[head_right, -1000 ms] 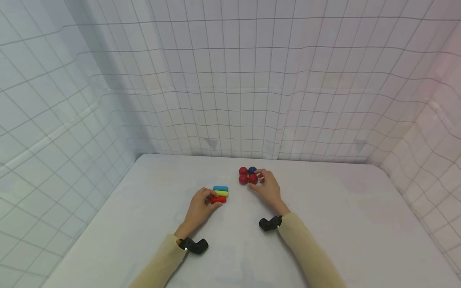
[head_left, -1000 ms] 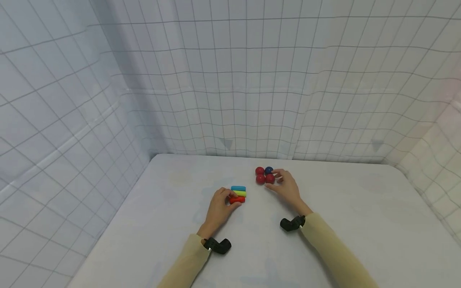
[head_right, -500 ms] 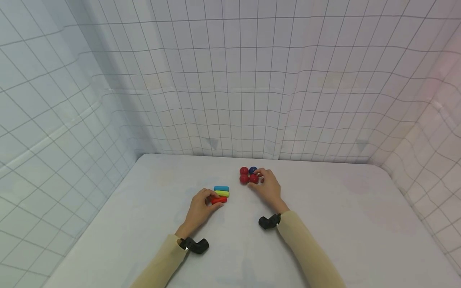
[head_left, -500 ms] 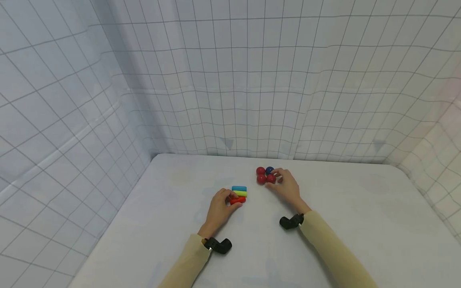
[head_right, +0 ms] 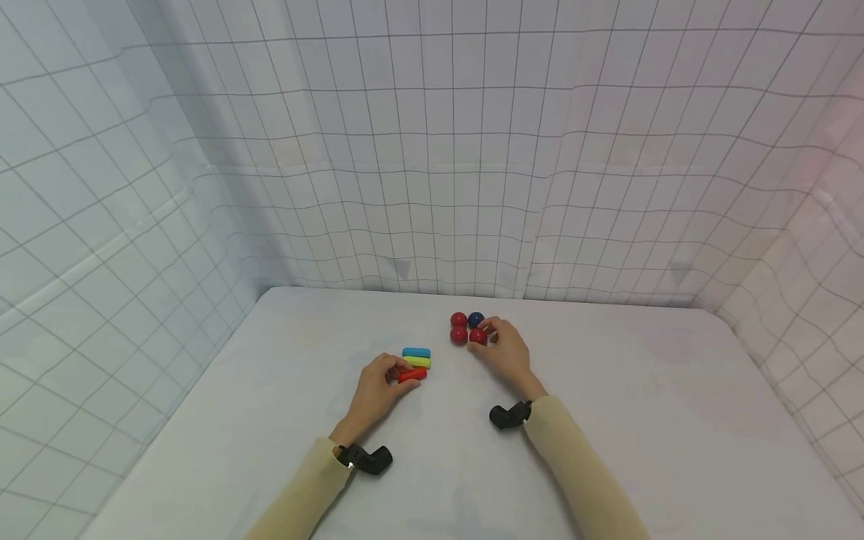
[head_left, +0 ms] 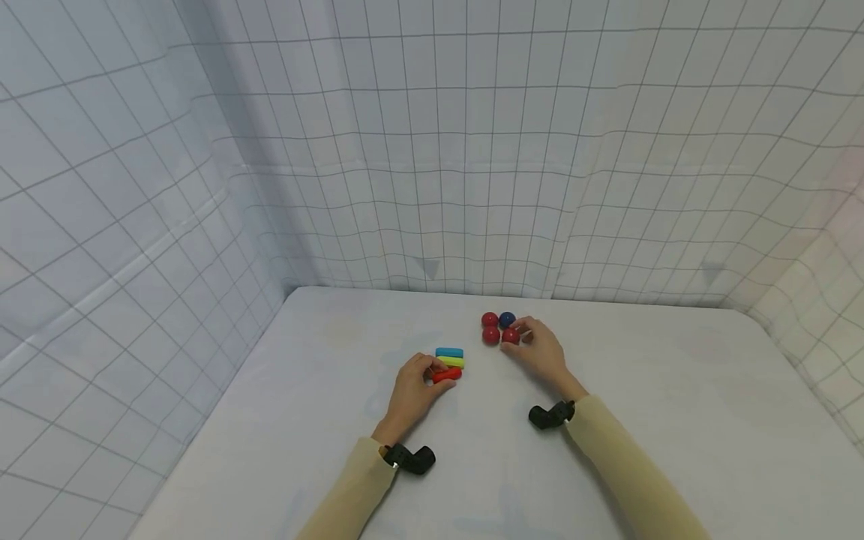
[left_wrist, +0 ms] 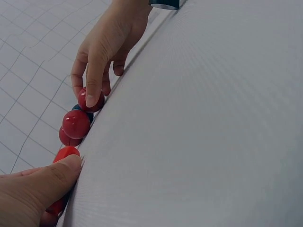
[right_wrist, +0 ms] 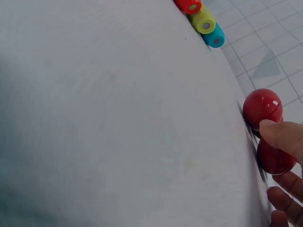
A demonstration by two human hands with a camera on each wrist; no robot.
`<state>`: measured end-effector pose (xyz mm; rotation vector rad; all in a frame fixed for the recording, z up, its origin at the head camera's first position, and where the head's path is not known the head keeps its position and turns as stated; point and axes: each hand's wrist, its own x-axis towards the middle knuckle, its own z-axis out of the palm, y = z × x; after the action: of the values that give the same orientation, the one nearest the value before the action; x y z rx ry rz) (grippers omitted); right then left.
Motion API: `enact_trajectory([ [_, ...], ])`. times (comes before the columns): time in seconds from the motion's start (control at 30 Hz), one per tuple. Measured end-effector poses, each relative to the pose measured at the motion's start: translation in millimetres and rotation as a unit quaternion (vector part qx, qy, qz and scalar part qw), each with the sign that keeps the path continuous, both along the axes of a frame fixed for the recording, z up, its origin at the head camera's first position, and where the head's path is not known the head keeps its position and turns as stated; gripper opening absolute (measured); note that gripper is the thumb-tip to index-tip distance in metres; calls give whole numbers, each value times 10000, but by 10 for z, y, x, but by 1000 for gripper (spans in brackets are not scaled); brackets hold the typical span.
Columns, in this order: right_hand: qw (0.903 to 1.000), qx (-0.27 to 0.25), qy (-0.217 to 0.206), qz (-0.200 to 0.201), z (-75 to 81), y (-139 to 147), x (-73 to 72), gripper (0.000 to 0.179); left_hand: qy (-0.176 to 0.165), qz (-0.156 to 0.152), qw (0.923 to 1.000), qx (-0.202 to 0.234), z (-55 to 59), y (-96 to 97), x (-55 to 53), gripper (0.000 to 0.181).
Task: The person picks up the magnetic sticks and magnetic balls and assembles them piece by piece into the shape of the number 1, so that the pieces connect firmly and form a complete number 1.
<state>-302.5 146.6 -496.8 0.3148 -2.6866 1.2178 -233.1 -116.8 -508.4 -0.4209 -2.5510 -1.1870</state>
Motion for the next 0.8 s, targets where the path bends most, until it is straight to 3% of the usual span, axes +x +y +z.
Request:
enact_trajectory([
  [0.37,9978,-521,-326,243,-71,140,18,42,-146,53,9997,-170,-11,11,4,26],
  [0.8,9981,-599,-16,109,-138,152,42,41,-115,88,9994,-330,0,38,25,27],
])
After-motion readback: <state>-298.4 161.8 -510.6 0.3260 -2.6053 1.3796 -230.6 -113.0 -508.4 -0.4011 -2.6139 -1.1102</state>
